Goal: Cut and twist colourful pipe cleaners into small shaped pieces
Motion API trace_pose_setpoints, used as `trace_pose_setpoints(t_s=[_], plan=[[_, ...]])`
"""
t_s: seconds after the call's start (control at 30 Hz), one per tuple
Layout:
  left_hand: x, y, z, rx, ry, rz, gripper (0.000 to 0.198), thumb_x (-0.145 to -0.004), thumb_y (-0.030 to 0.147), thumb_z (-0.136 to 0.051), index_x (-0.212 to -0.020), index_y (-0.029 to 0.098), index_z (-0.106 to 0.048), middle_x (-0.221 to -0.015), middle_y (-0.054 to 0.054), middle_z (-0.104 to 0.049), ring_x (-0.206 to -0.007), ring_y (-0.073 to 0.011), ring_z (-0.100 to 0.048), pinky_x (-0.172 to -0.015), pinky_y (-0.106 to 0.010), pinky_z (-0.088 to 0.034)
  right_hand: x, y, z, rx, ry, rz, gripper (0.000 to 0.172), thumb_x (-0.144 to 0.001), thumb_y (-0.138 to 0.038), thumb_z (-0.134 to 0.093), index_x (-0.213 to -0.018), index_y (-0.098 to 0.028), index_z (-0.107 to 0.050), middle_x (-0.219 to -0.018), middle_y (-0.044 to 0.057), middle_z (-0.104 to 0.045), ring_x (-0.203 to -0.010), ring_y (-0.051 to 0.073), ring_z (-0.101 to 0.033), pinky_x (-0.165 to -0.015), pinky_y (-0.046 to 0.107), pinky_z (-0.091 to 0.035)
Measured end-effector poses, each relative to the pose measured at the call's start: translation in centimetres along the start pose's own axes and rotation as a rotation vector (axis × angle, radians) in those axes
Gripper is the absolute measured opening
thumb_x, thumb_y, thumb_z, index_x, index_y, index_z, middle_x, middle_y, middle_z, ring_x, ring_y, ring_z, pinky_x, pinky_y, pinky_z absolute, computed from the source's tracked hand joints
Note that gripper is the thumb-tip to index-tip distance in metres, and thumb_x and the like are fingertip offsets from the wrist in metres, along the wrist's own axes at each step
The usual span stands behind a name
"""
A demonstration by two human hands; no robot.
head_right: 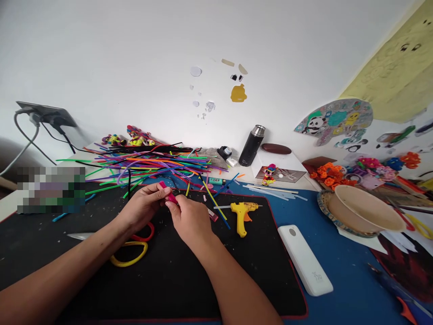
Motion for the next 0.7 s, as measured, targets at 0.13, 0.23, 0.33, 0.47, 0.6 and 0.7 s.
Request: trace_pose_setpoints(t_s=[0.13, 0.23, 0.33, 0.47, 0.6, 0.7], plan=[[-0.13, -0.32, 0.23, 0.005, 0.008, 0.017, 0.034, -0.067, 0.038, -0.097, -0.063, 0.016, -0.072, -0.064, -0.001, -0.065, -0.06, -0.0104, -0.054, -0.059, -0.022, -0.045, -0.12, 0.03, -0.1, 0.034, -0.021, 0.001, 0.036, -0.111, -0.045, -0.048, -0.098, -0.022, -0.073, -0.085, 0.009, -0.079, -0.074, 0.024, -0.073, -0.062, 0.031, -0.03], [-0.2, -0.4, 0.24, 0.008, 0.009, 0.034, 0.034, -0.067, 0.037, -0.098, -0.063, 0.016, -0.072, -0.064, -0.001, -0.065, -0.061, -0.0103, -0.054, -0.06, -0.022, -0.046, -0.19, 0.15, -0.27, 0.065, -0.024, -0.001, 0.039, -0.112, -0.045, -0.045, -0.099, -0.021, -0.073, -0.083, 0.009, -0.078, -0.071, 0.024, -0.072, -0.061, 0.031, -0.028], [-0.22, -0.35, 0.18, 0.017, 0.008, 0.041, 0.035, -0.065, 0.037, -0.099, -0.063, 0.015, -0.072, -0.063, 0.0, -0.064, -0.06, -0.0098, -0.054, -0.06, -0.021, -0.046, -0.22, 0.22, -0.29, 0.059, -0.016, 0.0, 0.039, -0.112, -0.044, -0.045, -0.099, -0.021, -0.074, -0.083, 0.009, -0.078, -0.071, 0.024, -0.072, -0.061, 0.032, -0.027], [-0.19, -0.34, 0.16, 0.032, 0.002, 0.043, 0.035, -0.064, 0.038, -0.1, -0.064, 0.015, -0.073, -0.064, -0.002, -0.067, -0.062, -0.0102, -0.057, -0.061, -0.021, -0.047, -0.2, 0.28, -0.17, 0.008, -0.004, -0.015, 0.036, -0.111, -0.043, -0.048, -0.098, -0.022, -0.074, -0.084, 0.009, -0.079, -0.075, 0.024, -0.072, -0.062, 0.031, -0.027], [-0.2, -0.35, 0.22, 0.038, -0.002, 0.04, 0.034, -0.065, 0.037, -0.1, -0.064, 0.015, -0.073, -0.065, -0.002, -0.067, -0.062, -0.0103, -0.058, -0.062, -0.021, -0.048, -0.2, 0.42, -0.29, -0.016, -0.001, -0.014, 0.036, -0.112, -0.041, -0.046, -0.097, -0.022, -0.073, -0.081, 0.008, -0.078, -0.071, 0.022, -0.071, -0.061, 0.031, -0.027], [-0.23, -0.27, 0.21, 0.03, -0.004, 0.03, 0.035, -0.065, 0.038, -0.1, -0.065, 0.014, -0.074, -0.064, -0.002, -0.067, -0.061, -0.0102, -0.057, -0.061, -0.021, -0.047, -0.21, 0.47, -0.31, -0.045, 0.008, -0.009, 0.036, -0.111, -0.04, -0.048, -0.093, -0.022, -0.072, -0.076, 0.006, -0.075, -0.069, 0.021, -0.07, -0.061, 0.03, -0.028]])
Point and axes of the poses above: each hand's wrist, its own x-axis away from the middle knuckle, its own z-axis out of the back of the hand, y = z × x, the point moved 4 cm from there along -x, towards the middle knuckle
